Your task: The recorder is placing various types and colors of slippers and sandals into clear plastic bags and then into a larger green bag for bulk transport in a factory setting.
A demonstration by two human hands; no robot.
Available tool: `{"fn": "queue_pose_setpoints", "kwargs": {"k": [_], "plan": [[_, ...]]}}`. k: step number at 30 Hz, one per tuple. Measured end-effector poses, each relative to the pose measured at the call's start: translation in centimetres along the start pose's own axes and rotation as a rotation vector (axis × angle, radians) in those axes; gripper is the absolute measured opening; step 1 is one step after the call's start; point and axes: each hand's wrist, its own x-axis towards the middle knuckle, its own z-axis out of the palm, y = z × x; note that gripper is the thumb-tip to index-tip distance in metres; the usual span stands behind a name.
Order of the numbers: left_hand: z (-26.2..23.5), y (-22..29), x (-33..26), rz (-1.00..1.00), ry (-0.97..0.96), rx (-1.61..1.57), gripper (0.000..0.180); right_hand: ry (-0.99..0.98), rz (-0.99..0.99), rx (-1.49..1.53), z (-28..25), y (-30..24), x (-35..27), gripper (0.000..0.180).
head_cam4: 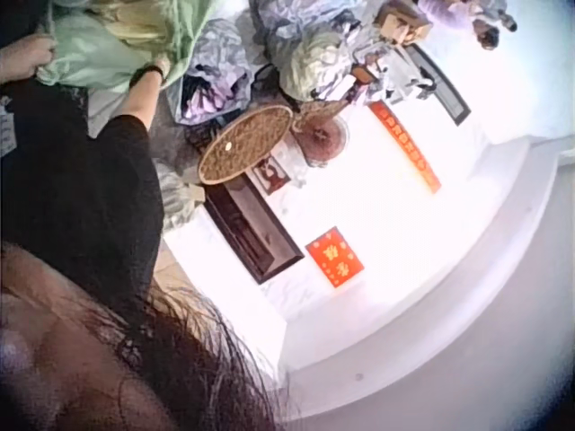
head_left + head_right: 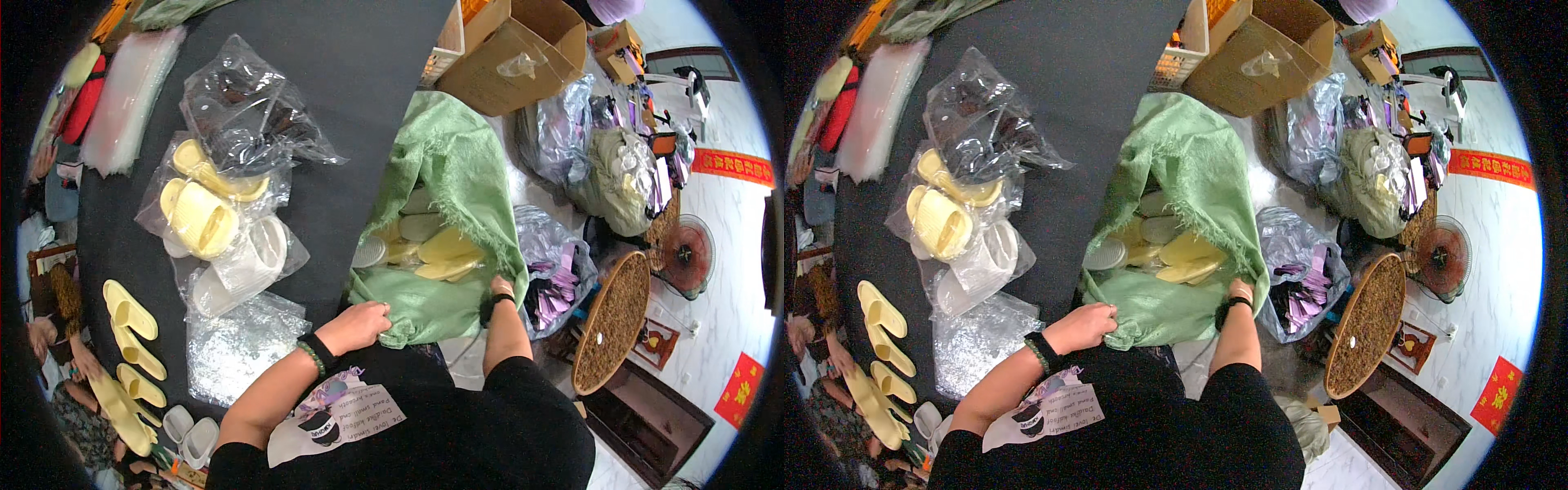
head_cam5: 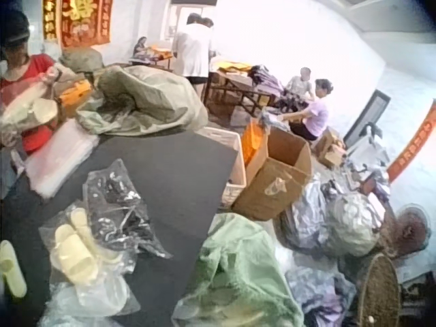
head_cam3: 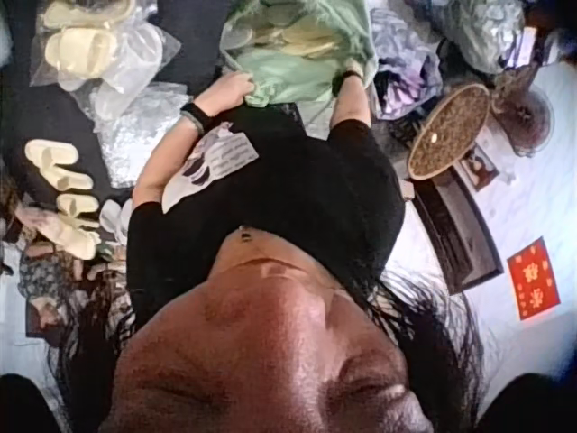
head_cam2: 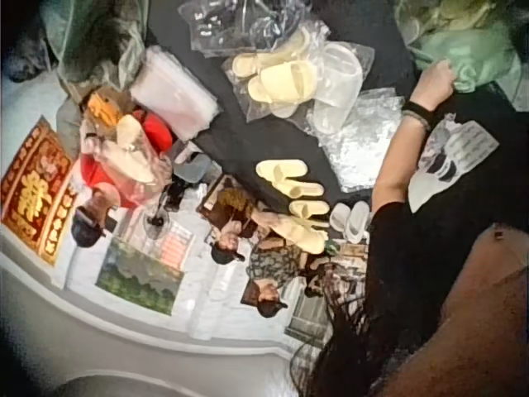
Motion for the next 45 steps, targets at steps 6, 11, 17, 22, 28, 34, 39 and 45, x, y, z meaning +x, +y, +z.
{"fn": "queue_pose_setpoints", "kwargs": {"k": [6,11,17,22,28,34,39,45], "plan": [[-2.4,0.1,-2.2,-0.158,-0.093,-0.043,0.014,0.262,-0.63,-0.102,2.9,-18.3,-11.3,0.02],[-3.1,1.0,-1.1,-0.109,-0.07,-0.124,0.019,0.213,-1.12,-0.678,2.7,-24.0,-9.2,0.057],[-4.2,0.6,-0.9,-0.208,-0.134,-0.194,0.027,0.098,-1.206,-1.061,6.1,-30.3,-5.3,0.063],[-4.1,-0.1,-0.6,-0.219,-0.132,-0.289,0.02,-0.002,-1.142,-1.183,10.3,-34.6,-3.3,0.063],[-4.6,-0.5,-0.2,-0.257,-0.046,-0.341,0.022,-0.101,-1.078,-1.327,15.0,-33.7,-2.7,0.063],[-4.6,-0.4,-0.3,-0.221,0.001,-0.301,0.022,-0.144,-0.985,-1.482,11.2,-33.2,2.0,0.063],[-3.9,-0.3,-0.3,-0.214,-0.03,-0.256,0.021,-0.184,-0.888,-1.622,12.1,-28.4,1.2,0.063],[-4.3,-0.8,1.3,-0.114,-0.099,-0.28,0.024,-0.119,-0.703,-1.381,14.5,-22.0,5.4,0.056]]}}
